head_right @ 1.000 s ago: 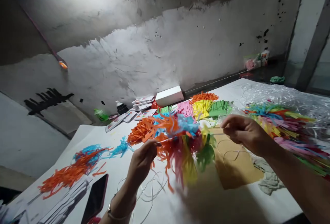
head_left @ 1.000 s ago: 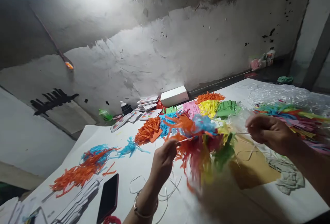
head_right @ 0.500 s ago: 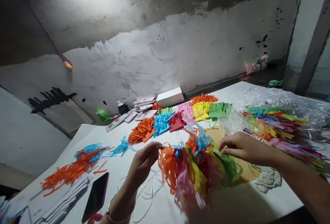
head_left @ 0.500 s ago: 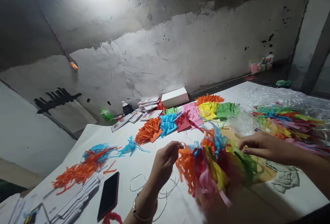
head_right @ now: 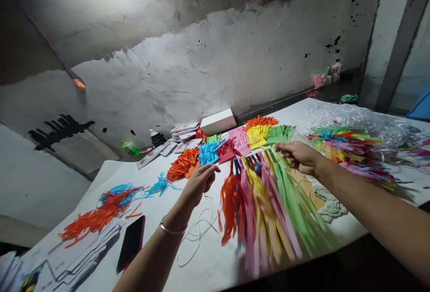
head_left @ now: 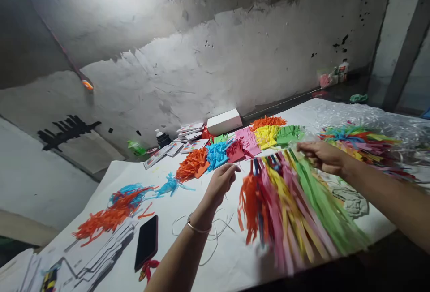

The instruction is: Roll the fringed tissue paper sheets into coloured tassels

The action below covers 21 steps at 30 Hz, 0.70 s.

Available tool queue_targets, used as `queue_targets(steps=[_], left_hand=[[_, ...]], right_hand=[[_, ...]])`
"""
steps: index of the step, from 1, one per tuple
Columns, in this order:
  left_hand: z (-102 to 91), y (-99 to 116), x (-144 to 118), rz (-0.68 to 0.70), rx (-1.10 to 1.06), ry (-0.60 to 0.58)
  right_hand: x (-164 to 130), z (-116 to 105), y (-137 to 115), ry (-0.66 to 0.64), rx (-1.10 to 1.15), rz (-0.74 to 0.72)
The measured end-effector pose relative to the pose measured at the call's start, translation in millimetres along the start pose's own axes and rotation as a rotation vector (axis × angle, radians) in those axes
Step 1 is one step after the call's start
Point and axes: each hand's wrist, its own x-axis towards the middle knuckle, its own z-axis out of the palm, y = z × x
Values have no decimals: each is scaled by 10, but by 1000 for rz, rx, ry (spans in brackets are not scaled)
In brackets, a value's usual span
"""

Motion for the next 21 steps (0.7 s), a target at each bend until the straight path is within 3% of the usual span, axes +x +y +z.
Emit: queue_targets(steps=[2,5,9,12,14,17,19,21], left_hand=[[186,9,-32,50,75,11],[639,-78,-346,166,224,-2],[1393,-473,-887,301,457,-53],[1728,-796,-1192,376,571,-76],[1744,-895,-1330,443,599,-129],[1514,-786,-1373,557,509,-174],[1303,-598,-1239,550,443,-134],[1146,-418,-986,536,492,-201]], right_hand=[[3,115,57,-6,45,50],[-234,441,334,-71,77,165],[-583,895,881,-162,80,322],[-687,979,1184,-183,76,371],[-719,923,1302,-167,57,369],[-776,790,1391,-113,-3,291],[-837,717,1416,-70,-54,201],[-916,670,1423,-42,-100,124]])
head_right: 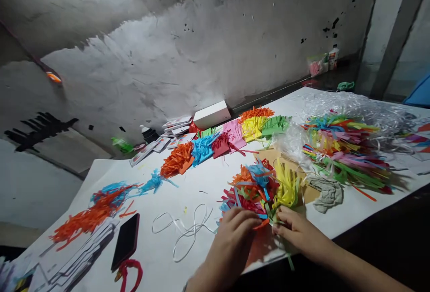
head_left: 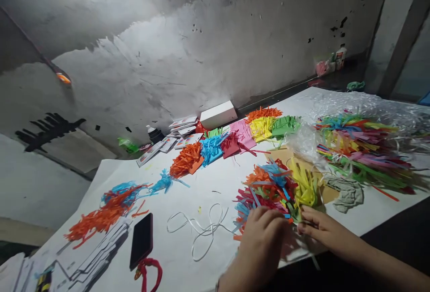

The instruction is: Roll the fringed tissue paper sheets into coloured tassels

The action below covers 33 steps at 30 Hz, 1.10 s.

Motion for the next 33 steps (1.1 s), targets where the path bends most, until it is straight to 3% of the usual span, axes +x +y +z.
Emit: queue_targets(steps=[2,4,6,11,17,23,33], left_hand=[[-120,-104,280,132,24,-214],[-122,-207,514,272,67,-397],[-63,-266,663,385,123,-479],[24,-256,778,497,298,-475],[-109,-355,768,393,356,-405],[-210,-426,654,300,317,-386],[53,-391,612,280,262,-343]], right_hand=[[-86,-23,13,20,-65,-55],[-165,-33,21,35,-133,-88],[-230,-38,27,27,-161,-101],[-360,-64,22,102,-138,-134],[-472,-258,66,214,-116,-90],[-399,-384,206,171,139,29],[-439,-419,26,148,39,9]])
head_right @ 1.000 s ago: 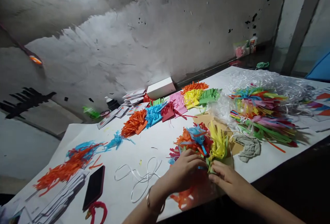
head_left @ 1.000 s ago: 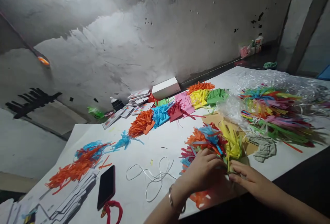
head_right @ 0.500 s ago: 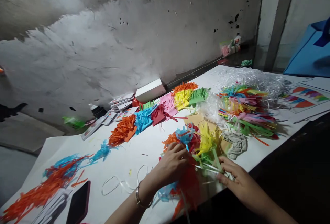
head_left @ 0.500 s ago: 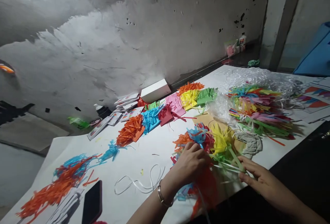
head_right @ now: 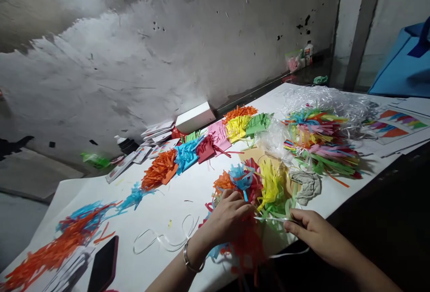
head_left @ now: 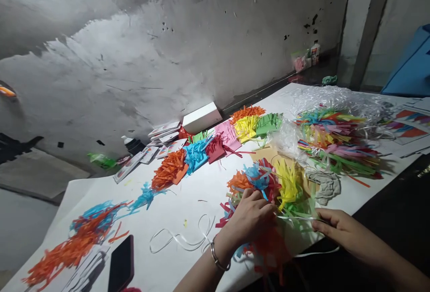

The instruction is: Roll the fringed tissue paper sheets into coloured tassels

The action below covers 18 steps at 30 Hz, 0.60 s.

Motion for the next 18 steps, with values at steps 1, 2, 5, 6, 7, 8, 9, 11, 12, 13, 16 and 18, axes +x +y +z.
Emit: queue_targets(steps=[1,2,5,6,7,8,9,11,12,13,16,18], left_hand=[[26,3,9,3,0,4],[51,2,15,8,0,5],[120,-8,31,54,-21,28],[137,-10,37,73,-32,45],[148,-10,44,89,-42,65],[156,-4,53,96,-47,89],[160,7,64,94,-46,115],[167,48,91,83,-49,161],[176,77,106,84,-60,181],[190,109,122,91,-77,196],[265,215,170,123,-133,204],[322,276,203,95,-147,215]], right_hand=[[-9,-1,-7,-2,-7,4],[-16,-1,-13,-5,-13,7],[-28,3,-26,-19,-10,0],[-29,4,-28,-30,-4,-4],[-30,6,-29,-41,3,-7],[-31,6,-30,-51,7,-7],[-31,7,-31,-57,11,-6],[-32,5,-35,-59,16,-6],[-32,4,-38,-60,19,-10],[-32,3,-42,-61,23,-15],[-28,3,-45,-73,30,-25],[-24,9,-33,-93,50,-30]])
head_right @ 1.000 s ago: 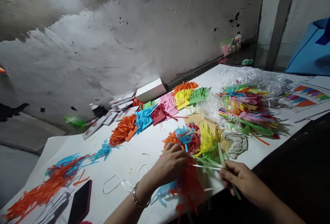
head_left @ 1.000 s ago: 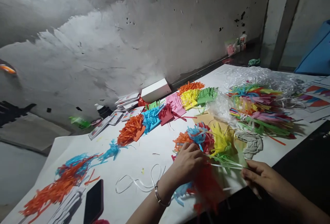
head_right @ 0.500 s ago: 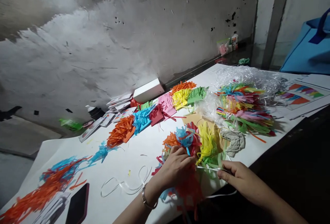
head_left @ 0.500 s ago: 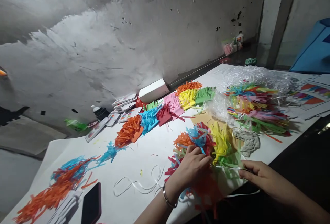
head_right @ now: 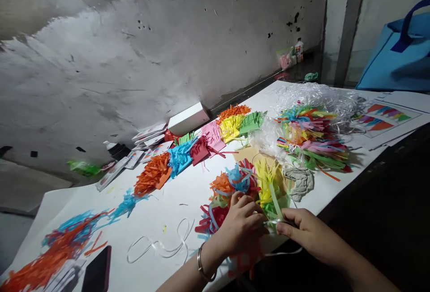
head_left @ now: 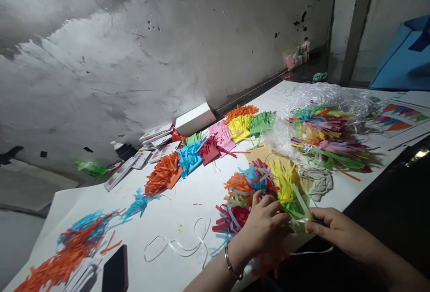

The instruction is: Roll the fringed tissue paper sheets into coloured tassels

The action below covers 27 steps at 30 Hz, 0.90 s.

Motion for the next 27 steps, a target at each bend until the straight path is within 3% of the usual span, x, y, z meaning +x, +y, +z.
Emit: queue_targets(steps=[8,12,14,18,22,25,27], left_hand=[[74,-54,71,-116,31,16],[71,-190,42,-143,43,21],[62,-227,30,-144,38,24],[42,-213,46,-144,11,39],[54,-162,72,-141,-25,65],[71,-142,59,-148,-50,88],[75,-138,36,-158,-64,99]], right_hand=[[-61,-44,71,26,9,18],[-156,-214,118,267,-361,106],[-232,-300,121,319,-515,83],[-416,-323,-40,139,-537,29],[-525,-126,-307,-61,-535,-73],[-493,-5,-331,-282,-535,-198],[-415,-9,-220,-206,-577,-278]])
